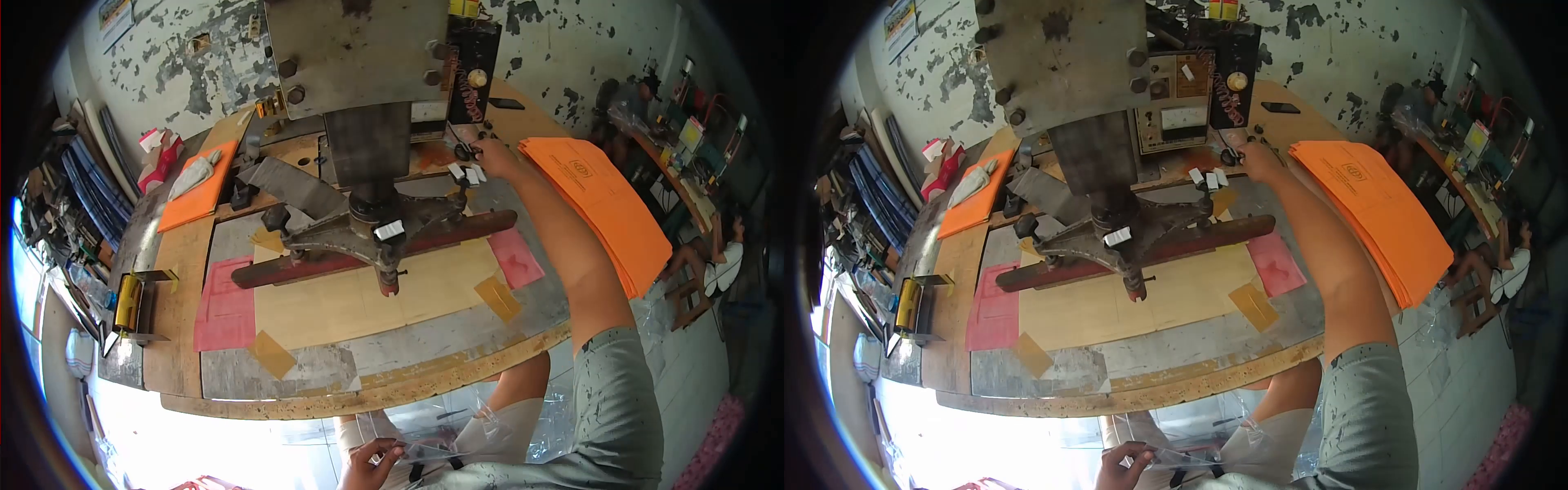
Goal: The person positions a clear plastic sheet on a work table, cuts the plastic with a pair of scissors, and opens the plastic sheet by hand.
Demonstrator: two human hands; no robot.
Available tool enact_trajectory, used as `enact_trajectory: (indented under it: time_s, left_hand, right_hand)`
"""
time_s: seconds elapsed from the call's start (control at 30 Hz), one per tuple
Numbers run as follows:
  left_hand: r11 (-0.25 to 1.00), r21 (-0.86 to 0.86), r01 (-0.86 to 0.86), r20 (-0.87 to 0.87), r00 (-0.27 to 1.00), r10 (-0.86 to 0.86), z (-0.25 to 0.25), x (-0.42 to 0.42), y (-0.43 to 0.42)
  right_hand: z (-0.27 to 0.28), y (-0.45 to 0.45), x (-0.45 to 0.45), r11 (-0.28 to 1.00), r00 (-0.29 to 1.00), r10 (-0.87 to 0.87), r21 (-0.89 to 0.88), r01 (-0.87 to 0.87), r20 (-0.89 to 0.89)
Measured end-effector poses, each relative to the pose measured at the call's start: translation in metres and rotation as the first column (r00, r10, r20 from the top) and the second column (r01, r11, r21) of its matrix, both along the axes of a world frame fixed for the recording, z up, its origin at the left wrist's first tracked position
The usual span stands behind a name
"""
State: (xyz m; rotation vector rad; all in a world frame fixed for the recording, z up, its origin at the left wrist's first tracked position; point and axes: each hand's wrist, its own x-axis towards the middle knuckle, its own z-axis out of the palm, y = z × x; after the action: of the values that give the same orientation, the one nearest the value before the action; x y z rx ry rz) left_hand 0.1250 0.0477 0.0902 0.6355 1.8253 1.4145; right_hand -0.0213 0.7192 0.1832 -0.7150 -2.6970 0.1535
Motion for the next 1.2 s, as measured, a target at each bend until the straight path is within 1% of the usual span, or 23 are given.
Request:
enact_trajectory:
  time_s: [0.13, 0.23, 0.33, 0.43, 0.47, 0.53, 0.57, 0.6, 0.63, 0.67, 0.7, 0.77, 0.8, 0.83, 0.93, 0.97, 1.07, 1.17, 1.2]
  left_hand:
    - [0.999, -0.048, -0.004, -0.016, 1.000, 0.003, -0.009, -0.006, 0.007]
    - [0.998, -0.057, 0.022, 0.024, 1.000, -0.021, -0.006, -0.011, 0.015]
    - [0.997, -0.074, 0.037, -0.004, 0.999, -0.037, -0.002, -0.014, 0.021]
    - [0.999, -0.007, 0.039, -0.054, 0.998, -0.040, -0.013, -0.013, 0.024]
    - [0.999, -0.015, 0.031, -0.049, 0.998, -0.031, -0.014, -0.012, 0.023]
    - [0.999, -0.030, 0.011, -0.042, 0.999, -0.012, -0.013, -0.010, 0.025]
    - [0.999, -0.034, 0.006, -0.026, 1.000, -0.007, -0.011, -0.010, 0.026]
    - [0.999, -0.037, 0.002, -0.010, 1.000, -0.002, -0.009, -0.009, 0.028]
    - [0.999, -0.041, -0.001, 0.008, 1.000, 0.001, -0.007, -0.009, 0.029]
    - [0.999, -0.044, 0.009, -0.001, 1.000, -0.009, -0.010, -0.007, 0.028]
    - [0.999, -0.043, 0.017, -0.012, 1.000, -0.017, -0.015, -0.006, 0.027]
    - [0.998, -0.052, 0.032, -0.034, 0.999, -0.034, -0.017, -0.007, 0.027]
    - [0.997, -0.060, 0.038, -0.042, 0.998, -0.041, -0.016, -0.007, 0.027]
    - [0.997, -0.069, 0.046, -0.050, 0.998, -0.049, -0.015, -0.007, 0.028]
    - [0.998, -0.060, 0.025, -0.025, 0.999, -0.026, -0.010, -0.005, 0.031]
    - [0.997, -0.074, 0.023, -0.028, 0.999, -0.025, -0.011, -0.004, 0.031]
    - [0.993, -0.112, 0.023, -0.033, 0.999, -0.027, -0.011, -0.004, 0.028]
    - [0.995, -0.100, 0.030, -0.039, 0.999, -0.034, -0.006, -0.005, 0.029]
    - [0.996, -0.082, 0.026, -0.047, 0.998, -0.029, -0.007, -0.004, 0.030]
  right_hand:
    - [-0.005, 0.024, -0.014, 0.997, 0.996, -0.058, 0.054, 0.054, 0.071]
    - [-0.011, 0.035, -0.022, 0.995, 0.995, -0.094, -0.028, 0.095, 0.045]
    - [-0.010, 0.047, -0.027, 0.993, 0.992, -0.115, -0.021, 0.116, 0.049]
    - [-0.014, 0.058, -0.034, 0.988, 0.986, -0.155, 0.036, 0.153, 0.064]
    - [-0.013, 0.064, -0.035, 0.989, 0.987, -0.145, 0.031, 0.143, 0.076]
    - [0.006, 0.061, -0.033, 0.993, 0.988, -0.120, 0.022, 0.119, 0.100]
    - [0.015, 0.062, -0.030, 0.961, 0.988, -0.154, -0.230, 0.155, 0.022]
    - [0.021, 0.072, -0.025, 0.869, 0.978, -0.206, -0.468, 0.162, -0.043]
    - [0.025, 0.078, -0.022, 0.723, 0.958, -0.273, -0.676, 0.141, -0.092]
    - [0.016, 0.082, -0.027, 0.764, 0.859, -0.358, -0.644, 0.043, -0.367]
    - [-0.004, 0.096, -0.037, 0.813, 0.680, -0.404, -0.581, -0.039, -0.612]
    - [-0.012, 0.098, -0.039, 0.921, 0.632, -0.304, -0.390, 0.003, -0.713]
    - [-0.008, 0.085, -0.030, 0.963, 0.796, -0.212, -0.259, 0.073, -0.566]
    - [-0.005, 0.071, -0.021, 0.988, 0.917, -0.142, -0.110, 0.108, -0.373]
    - [-0.006, 0.018, -0.021, 0.981, 0.930, -0.183, 0.005, 0.195, -0.320]
    - [-0.004, 0.013, -0.023, 0.968, 0.937, -0.210, 0.077, 0.240, -0.278]
    - [-0.001, 0.016, -0.027, 0.969, 0.977, -0.190, 0.145, 0.202, -0.093]
    - [-0.004, 0.022, -0.041, 0.974, 0.976, -0.177, -0.120, 0.192, 0.131]
    - [-0.008, 0.025, -0.043, 0.978, 0.977, -0.185, -0.080, 0.194, 0.108]
